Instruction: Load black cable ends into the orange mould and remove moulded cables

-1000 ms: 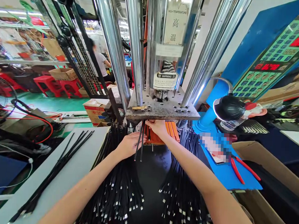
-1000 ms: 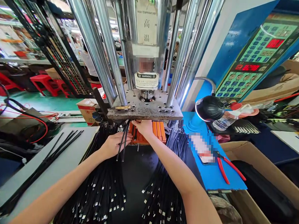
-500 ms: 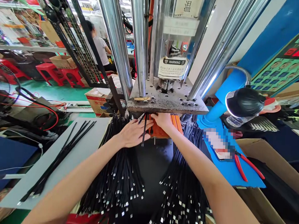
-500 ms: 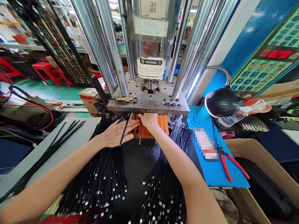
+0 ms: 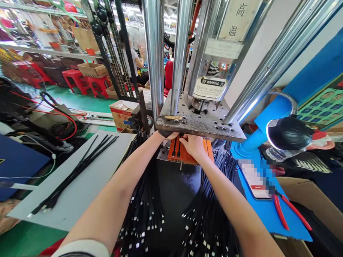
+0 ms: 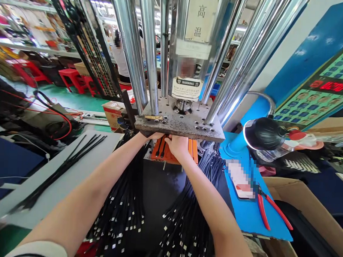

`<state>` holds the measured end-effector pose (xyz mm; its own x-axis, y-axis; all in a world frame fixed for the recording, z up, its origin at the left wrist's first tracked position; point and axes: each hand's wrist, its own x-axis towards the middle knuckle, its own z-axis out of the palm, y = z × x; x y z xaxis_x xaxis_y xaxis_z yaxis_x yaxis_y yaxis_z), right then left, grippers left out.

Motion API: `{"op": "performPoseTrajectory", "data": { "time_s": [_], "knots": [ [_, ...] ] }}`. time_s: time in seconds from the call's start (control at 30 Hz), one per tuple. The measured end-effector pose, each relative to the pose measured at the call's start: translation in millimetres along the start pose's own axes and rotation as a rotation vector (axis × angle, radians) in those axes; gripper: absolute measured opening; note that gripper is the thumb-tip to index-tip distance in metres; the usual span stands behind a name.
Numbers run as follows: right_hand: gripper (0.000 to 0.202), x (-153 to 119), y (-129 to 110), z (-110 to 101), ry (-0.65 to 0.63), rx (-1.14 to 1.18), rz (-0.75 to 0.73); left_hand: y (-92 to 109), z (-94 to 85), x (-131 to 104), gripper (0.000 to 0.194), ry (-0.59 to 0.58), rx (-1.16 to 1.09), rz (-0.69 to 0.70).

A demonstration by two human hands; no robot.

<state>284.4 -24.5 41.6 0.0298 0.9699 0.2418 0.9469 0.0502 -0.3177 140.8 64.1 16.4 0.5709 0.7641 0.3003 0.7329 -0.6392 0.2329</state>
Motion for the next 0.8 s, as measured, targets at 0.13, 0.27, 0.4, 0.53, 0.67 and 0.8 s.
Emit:
{"op": "performPoseTrajectory", "data": {
  "time_s": [0.13, 0.27, 0.4, 0.53, 0.67, 0.8],
  "knots": [
    [0.025, -55, 58, -18, 0.076, -0.194, 0.126, -13, -2.1, -35, 0.033, -0.06, 0.117, -0.162],
    [0.037, -111, 109, -22, -0.243, -0.483, 0.392, -25, 4.1, -67, 0.029, -0.165, 0.189, -0.272],
    [0.033, -122, 119, -21, -0.34, -0.36, 0.399, -32, 3.4, -73, 0.016, -0.258, 0.151, -0.278],
    [0.034, -122, 111, -29, -0.183, -0.375, 0.411, -22, -20.6, -79, 0.018, -0.24, 0.043, -0.171],
    [0.023, -127, 90, -41, -0.029, -0.352, 0.341, 19, -58.3, -97, 0.018, -0.059, -0.294, 0.047],
    [0.016, -130, 51, -52, 0.124, 0.291, -0.029, 69, -94.2, -99, 0.017, 0.085, -0.532, 0.142]
  ]
}}
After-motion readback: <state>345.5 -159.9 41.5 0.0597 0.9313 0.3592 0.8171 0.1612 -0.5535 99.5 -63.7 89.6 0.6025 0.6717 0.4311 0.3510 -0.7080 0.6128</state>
